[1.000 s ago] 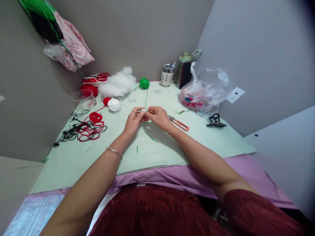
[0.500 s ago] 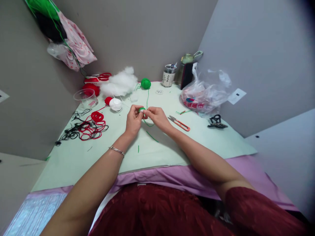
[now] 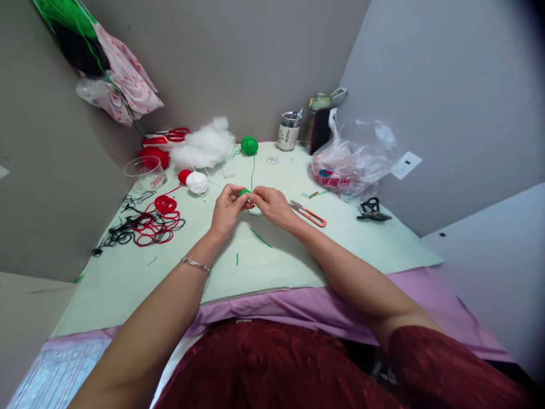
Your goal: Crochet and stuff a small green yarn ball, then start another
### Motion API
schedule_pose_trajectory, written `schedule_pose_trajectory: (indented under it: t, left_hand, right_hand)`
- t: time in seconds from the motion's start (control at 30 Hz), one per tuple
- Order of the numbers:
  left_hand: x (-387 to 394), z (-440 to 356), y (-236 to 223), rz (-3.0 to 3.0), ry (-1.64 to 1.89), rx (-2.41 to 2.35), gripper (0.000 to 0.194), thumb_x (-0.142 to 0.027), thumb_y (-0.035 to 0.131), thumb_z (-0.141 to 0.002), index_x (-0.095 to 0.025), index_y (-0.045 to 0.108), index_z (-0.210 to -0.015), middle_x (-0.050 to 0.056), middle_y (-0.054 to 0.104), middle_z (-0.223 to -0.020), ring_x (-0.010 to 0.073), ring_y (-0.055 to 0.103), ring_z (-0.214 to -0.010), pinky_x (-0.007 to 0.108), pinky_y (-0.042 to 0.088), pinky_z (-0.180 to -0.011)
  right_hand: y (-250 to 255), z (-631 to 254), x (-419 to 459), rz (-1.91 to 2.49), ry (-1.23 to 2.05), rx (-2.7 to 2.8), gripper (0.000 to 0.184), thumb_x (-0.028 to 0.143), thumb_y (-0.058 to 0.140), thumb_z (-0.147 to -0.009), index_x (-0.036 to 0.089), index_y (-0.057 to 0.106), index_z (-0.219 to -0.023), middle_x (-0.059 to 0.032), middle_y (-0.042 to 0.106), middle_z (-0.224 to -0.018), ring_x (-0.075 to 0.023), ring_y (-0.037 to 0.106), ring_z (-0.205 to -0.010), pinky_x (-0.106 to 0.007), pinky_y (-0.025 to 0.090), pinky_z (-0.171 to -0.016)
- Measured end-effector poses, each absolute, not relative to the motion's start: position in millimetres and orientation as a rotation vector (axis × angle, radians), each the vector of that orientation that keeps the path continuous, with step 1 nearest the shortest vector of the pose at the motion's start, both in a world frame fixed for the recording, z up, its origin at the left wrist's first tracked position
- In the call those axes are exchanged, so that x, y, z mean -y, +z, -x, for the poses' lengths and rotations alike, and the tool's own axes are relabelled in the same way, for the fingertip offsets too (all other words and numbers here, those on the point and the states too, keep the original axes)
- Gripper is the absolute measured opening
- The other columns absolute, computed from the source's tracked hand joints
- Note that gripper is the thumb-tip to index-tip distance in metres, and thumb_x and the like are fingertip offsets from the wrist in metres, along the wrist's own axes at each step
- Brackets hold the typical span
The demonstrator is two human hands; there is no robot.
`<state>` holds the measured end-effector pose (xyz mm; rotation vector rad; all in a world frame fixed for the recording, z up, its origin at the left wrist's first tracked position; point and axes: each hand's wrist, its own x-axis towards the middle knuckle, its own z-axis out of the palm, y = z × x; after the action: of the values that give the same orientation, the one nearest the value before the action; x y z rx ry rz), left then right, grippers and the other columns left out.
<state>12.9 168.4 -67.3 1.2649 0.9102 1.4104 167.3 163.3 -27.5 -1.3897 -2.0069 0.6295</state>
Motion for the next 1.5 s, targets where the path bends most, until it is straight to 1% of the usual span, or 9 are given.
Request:
schedule_pose_trajectory:
  t: [0.13, 0.23, 0.4, 0.67, 0.87, 1.0, 1.23, 1.4, 1.5]
  left_hand:
    - [-172.4, -13.0, -71.0, -1.257, 1.455, -0.983, 0.030, -0.034, 0.084, -0.078, -0.021, 0.059, -0.089, -0.003, 0.065, -0.076, 0.0133, 0.065, -0.068, 0.027, 0.058, -0.068]
    - [-173.1, -13.6, -72.1, -1.249, 1.490, -1.026, 0.023, -0.028, 0.081, -0.079, -0.021, 0.061, -0.087, -0.003, 0.064, -0.075, 0.0133, 0.063, -0.069, 0.024, 0.056, -0.066]
    - [-169.2, -15.1, -68.1, -1.225, 1.457, -1.001, 0.020, -0.030, 0.078, -0.081, -0.021, 0.062, -0.090, -0.002, 0.067, -0.074, 0.0151, 0.067, -0.072, 0.027, 0.059, -0.069]
    - [-161.9, -19.0, -60.8, -1.237, 1.397, -0.875, 0.036, -0.042, 0.084, -0.080, -0.022, 0.063, -0.101, 0.000, 0.071, -0.084, 0.0159, 0.072, -0.083, 0.038, 0.063, -0.091]
    - [-169.2, -13.5, -66.8, -1.254, 1.441, -0.947, 0.030, -0.031, 0.083, -0.077, -0.021, 0.061, -0.094, -0.002, 0.067, -0.079, 0.0139, 0.067, -0.072, 0.029, 0.061, -0.074]
    - [-171.5, -12.4, -72.2, -1.284, 1.502, -0.973, 0.025, -0.027, 0.079, -0.078, -0.021, 0.062, -0.094, -0.003, 0.065, -0.078, 0.0138, 0.065, -0.072, 0.026, 0.059, -0.069]
    - [-167.0, -20.8, -74.5, -1.335, 1.587, -0.897, 0.036, -0.038, 0.083, -0.079, -0.021, 0.062, -0.102, 0.001, 0.065, -0.094, 0.0170, 0.067, -0.090, 0.031, 0.062, -0.082]
    - [-163.2, -21.5, -71.4, -1.347, 1.545, -0.850, 0.042, -0.049, 0.084, -0.081, -0.021, 0.063, -0.105, 0.002, 0.066, -0.096, 0.0164, 0.068, -0.089, 0.033, 0.063, -0.085]
    - [-164.1, -18.1, -68.8, -1.333, 1.520, -0.854, 0.041, -0.050, 0.084, -0.081, -0.020, 0.064, -0.103, 0.001, 0.067, -0.091, 0.0150, 0.068, -0.084, 0.032, 0.063, -0.082]
  right_hand:
    - [-25.5, -156.9, -150.4, 1.424, 0.549, 2.100, 0.021, 0.027, 0.050, -0.100, 0.019, 0.067, -0.090, -0.0074, 0.073, -0.082, -0.0208, 0.059, -0.075, -0.030, 0.032, -0.071]
    - [-25.1, -149.6, -145.6, 1.460, 0.509, 2.113, 0.019, 0.025, 0.050, -0.101, 0.019, 0.068, -0.097, -0.0086, 0.075, -0.083, -0.0225, 0.061, -0.076, -0.031, 0.033, -0.072]
    - [-21.9, -153.9, -152.4, 1.518, 0.513, 2.035, 0.021, 0.031, 0.055, -0.097, 0.021, 0.067, -0.083, -0.0026, 0.071, -0.075, -0.0178, 0.057, -0.068, -0.029, 0.031, -0.066]
    - [-22.5, -169.4, -167.5, 1.557, 0.542, 1.942, 0.031, 0.042, 0.057, -0.096, 0.021, 0.065, -0.075, 0.0017, 0.059, -0.064, -0.0147, 0.048, -0.062, -0.027, 0.029, -0.061]
    - [-20.6, -160.5, -153.7, 1.446, 0.546, 2.058, 0.024, 0.030, 0.053, -0.099, 0.021, 0.067, -0.082, -0.0029, 0.068, -0.073, -0.0185, 0.055, -0.071, -0.029, 0.031, -0.068]
    - [-23.3, -153.7, -147.3, 1.409, 0.552, 2.066, 0.022, 0.028, 0.051, -0.100, 0.019, 0.068, -0.089, -0.0047, 0.070, -0.078, -0.0196, 0.057, -0.073, -0.030, 0.032, -0.071]
    - [-31.0, -161.8, -167.2, 1.414, 0.645, 1.984, 0.035, 0.040, 0.048, -0.101, 0.018, 0.066, -0.080, -0.0001, 0.068, -0.073, -0.0146, 0.056, -0.068, -0.025, 0.034, -0.063]
    - [-30.2, -166.4, -171.1, 1.498, 0.612, 1.954, 0.035, 0.041, 0.049, -0.099, 0.018, 0.064, -0.077, 0.0005, 0.067, -0.071, -0.0133, 0.053, -0.065, -0.025, 0.030, -0.061]
    - [-25.8, -167.6, -165.9, 1.511, 0.554, 2.007, 0.033, 0.040, 0.050, -0.100, 0.019, 0.065, -0.079, -0.0008, 0.068, -0.073, -0.0147, 0.052, -0.066, -0.027, 0.029, -0.062]
